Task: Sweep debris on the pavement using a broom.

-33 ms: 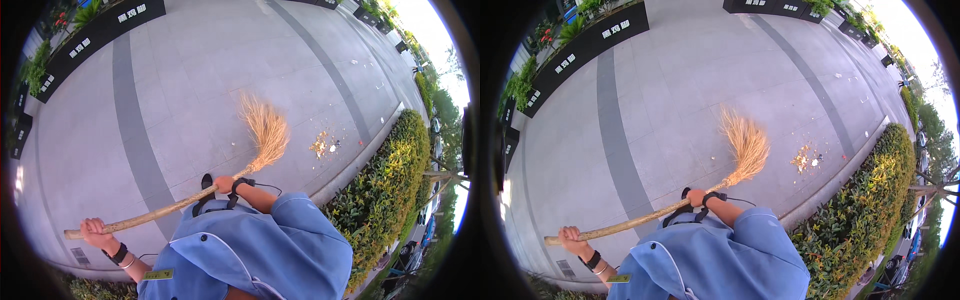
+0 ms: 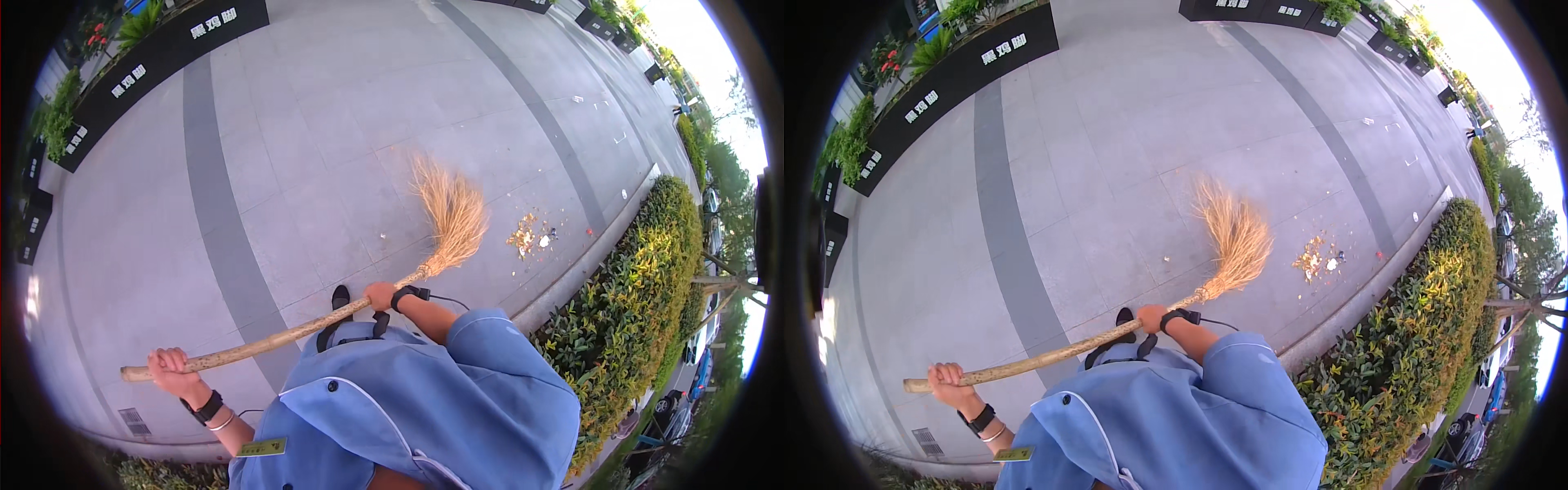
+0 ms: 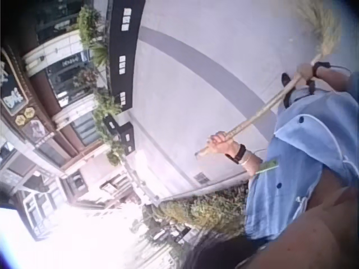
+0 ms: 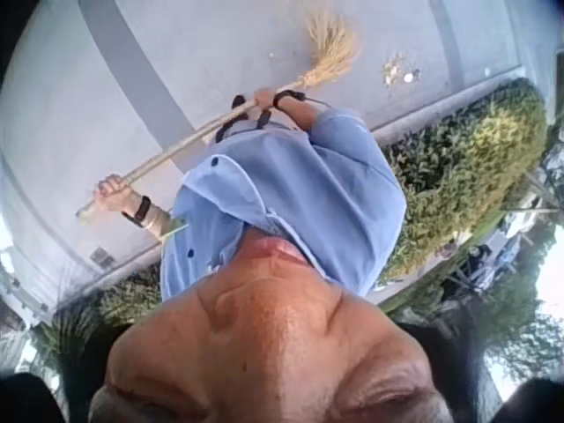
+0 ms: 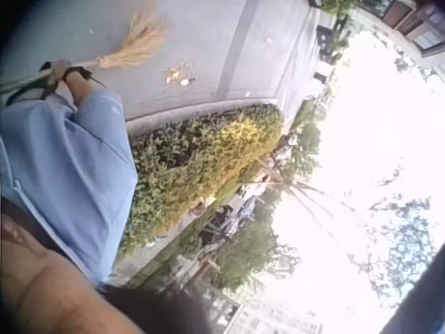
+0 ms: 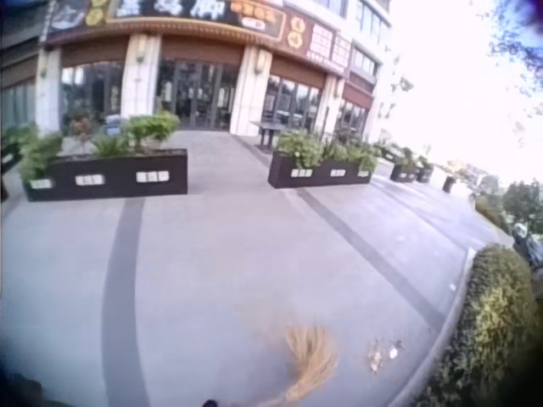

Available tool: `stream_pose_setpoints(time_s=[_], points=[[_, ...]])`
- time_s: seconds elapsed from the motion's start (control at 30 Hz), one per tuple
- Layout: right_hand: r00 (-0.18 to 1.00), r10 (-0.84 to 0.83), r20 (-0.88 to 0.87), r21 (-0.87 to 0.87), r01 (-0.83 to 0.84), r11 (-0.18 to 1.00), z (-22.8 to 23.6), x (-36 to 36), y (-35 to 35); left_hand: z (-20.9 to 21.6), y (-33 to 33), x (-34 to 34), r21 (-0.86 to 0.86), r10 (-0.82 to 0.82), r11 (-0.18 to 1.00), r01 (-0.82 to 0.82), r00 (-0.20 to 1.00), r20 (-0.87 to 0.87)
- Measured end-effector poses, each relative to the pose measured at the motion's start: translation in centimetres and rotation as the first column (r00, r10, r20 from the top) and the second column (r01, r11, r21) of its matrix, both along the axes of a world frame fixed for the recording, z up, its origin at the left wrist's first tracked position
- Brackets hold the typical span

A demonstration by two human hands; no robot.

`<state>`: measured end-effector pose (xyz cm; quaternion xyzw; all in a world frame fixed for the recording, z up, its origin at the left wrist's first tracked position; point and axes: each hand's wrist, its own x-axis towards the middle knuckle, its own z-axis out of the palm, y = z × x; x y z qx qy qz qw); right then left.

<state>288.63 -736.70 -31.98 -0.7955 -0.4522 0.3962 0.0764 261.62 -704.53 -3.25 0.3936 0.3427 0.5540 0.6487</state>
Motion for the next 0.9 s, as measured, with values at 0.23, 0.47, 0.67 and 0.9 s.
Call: stream_pose_setpoints(time_s=[0.23,0.47,0.67,0.9], points=[[0.932,-0.134,0.337,-0.013,0.146,0.989,7.0,12.3,-3.7,-3.4,3.4,11.0,-0.180,-0.098,0.976,0.122,0.985,0.139],[0.870,-0.291,0.399,0.469,0.079,0.880,8.1,24.4,7.9,8.5,5.5,20.9,0.151,-0.074,0.988,0.046,0.980,0.185],[0.974,-0.189,0.128,0.539,0.092,0.837,7.3,31.6,8.6,13.1,1.7,27.5,0.623,-0.586,0.737,0.262,0.707,0.396],[0.945,-0.324,0.055,0.280,0.297,0.913,5.5,42.4,-5.2,10.7,-4.5,48.9,0.327,-0.355,0.888,0.322,0.934,0.047]])
